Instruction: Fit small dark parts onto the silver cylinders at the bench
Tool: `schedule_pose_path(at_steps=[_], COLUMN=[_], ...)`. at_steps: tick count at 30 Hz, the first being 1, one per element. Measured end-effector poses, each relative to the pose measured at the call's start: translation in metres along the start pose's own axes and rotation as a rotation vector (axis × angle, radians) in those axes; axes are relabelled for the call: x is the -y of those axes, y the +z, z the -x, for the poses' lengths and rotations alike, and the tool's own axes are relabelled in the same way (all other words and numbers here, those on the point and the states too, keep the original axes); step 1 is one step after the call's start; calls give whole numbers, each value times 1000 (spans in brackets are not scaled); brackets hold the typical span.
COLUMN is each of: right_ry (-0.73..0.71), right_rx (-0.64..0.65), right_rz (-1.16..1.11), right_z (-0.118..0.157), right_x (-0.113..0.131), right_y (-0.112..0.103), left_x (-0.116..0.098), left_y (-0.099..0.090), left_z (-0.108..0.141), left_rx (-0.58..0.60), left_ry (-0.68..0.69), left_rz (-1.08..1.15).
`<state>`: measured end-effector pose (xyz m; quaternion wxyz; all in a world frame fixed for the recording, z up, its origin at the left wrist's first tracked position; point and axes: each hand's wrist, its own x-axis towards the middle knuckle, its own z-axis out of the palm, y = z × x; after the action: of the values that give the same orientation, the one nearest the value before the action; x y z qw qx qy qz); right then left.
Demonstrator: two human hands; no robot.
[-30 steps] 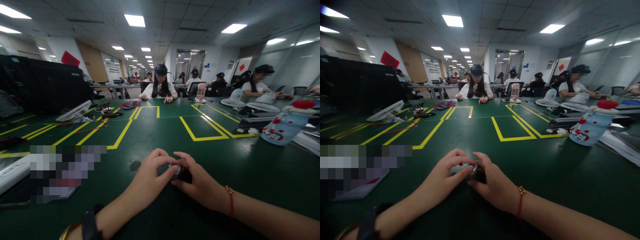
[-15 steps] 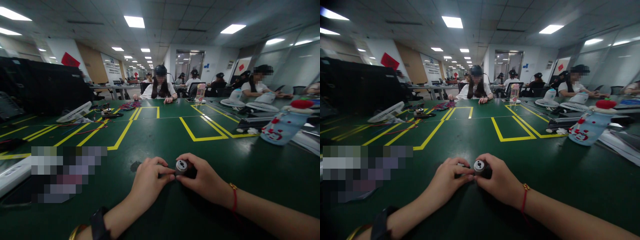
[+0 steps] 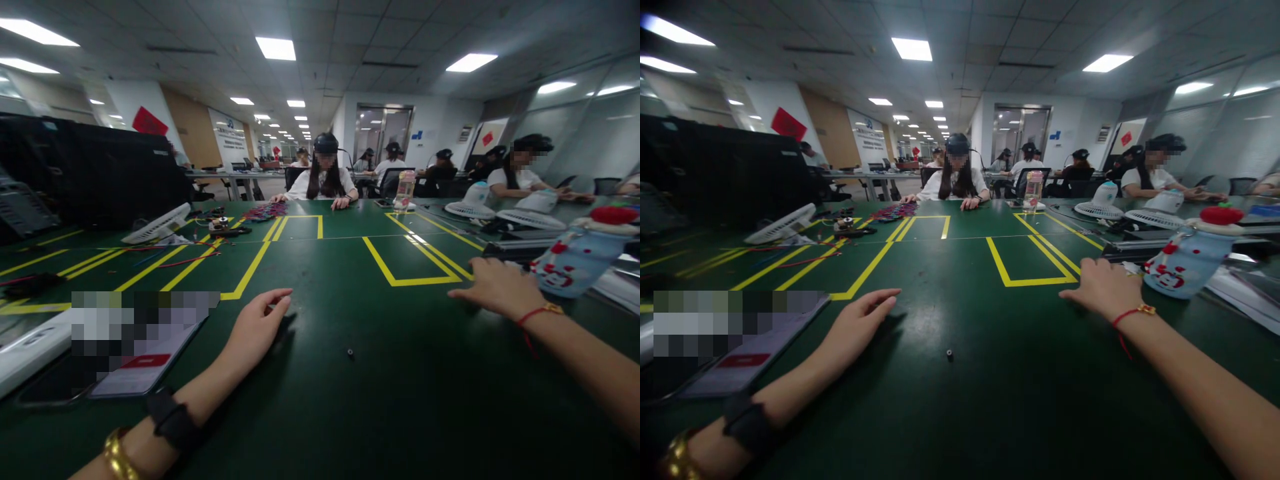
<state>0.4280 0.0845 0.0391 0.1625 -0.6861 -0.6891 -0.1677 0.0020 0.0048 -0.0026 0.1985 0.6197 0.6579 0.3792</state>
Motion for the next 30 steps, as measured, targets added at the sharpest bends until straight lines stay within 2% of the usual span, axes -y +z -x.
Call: schedule_pose_path(at_steps=[3, 4, 7, 9, 10, 11, 13, 17, 19, 22, 25, 30], right_ry=[-190, -296, -644, -771, -777, -745, -594, -153, 34, 101, 103, 118], right_rx=[-159, -149, 87, 232, 264, 269, 225, 123, 209, 336, 369, 372], right_rz=[-27, -110, -383, -485, -505, -509, -455, -82, 61, 50, 27, 10], right_z=[31, 45, 84, 98, 99, 95, 76, 18, -6, -25, -29, -26], right_x=[63, 87, 149, 171, 173, 169, 145, 51, 2, -47, -63, -62], right_y=[-20, -25, -28, -25, -23, -23, -26, -37, -35, -24, -14, -9], left_x=[-1, -1, 0, 0, 0, -1, -1, -1, 0, 1, 1, 2], left_y=[5, 5, 5, 4, 4, 4, 4, 6, 7, 7, 7, 6], left_z=[2, 2, 3, 3, 3, 3, 4, 3, 3, 2, 2, 2], left_rx=[21, 26, 34, 35, 37, 40, 38, 29, 35, 41, 43, 48], left_ry=[19, 20, 17, 19, 21, 22, 21, 24, 24, 10, 5, 5], left_rz=[-7, -4, 7, 8, 10, 10, 8, -2, -5, 0, 6, -5])
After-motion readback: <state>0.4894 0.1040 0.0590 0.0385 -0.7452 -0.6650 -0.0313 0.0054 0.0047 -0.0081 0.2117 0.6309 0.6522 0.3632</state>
